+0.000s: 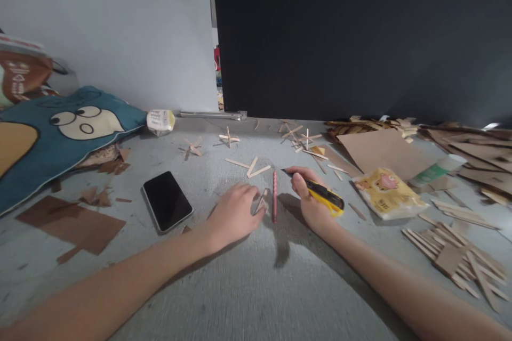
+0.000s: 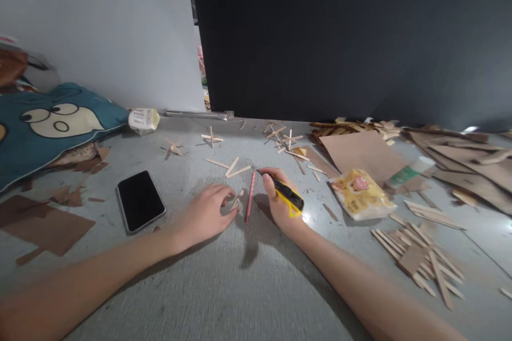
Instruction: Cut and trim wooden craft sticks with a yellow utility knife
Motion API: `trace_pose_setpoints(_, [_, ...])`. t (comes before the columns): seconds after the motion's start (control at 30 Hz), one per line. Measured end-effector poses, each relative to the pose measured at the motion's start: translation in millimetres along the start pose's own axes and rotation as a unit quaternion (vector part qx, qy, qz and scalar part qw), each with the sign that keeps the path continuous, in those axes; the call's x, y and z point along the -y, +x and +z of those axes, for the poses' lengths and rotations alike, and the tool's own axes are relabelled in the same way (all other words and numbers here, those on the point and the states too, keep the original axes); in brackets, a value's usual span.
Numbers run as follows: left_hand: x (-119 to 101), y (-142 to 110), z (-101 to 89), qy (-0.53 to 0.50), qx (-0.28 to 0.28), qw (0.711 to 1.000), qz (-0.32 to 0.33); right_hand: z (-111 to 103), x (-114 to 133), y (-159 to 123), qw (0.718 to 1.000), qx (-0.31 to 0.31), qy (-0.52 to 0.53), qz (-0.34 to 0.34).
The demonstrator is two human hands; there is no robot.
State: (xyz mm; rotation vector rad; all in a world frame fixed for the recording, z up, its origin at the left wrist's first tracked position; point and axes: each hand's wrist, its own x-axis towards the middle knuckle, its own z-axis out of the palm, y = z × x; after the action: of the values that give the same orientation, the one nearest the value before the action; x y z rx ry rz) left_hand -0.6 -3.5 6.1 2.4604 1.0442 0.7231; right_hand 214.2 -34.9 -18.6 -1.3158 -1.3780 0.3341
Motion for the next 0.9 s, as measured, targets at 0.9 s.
trace_pose_setpoints(0.9, [19, 9, 5.1, -0.108, 0.005, 0.994, -0.003, 2, 9, -5, 0.994, 0.047, 0.090, -0.028])
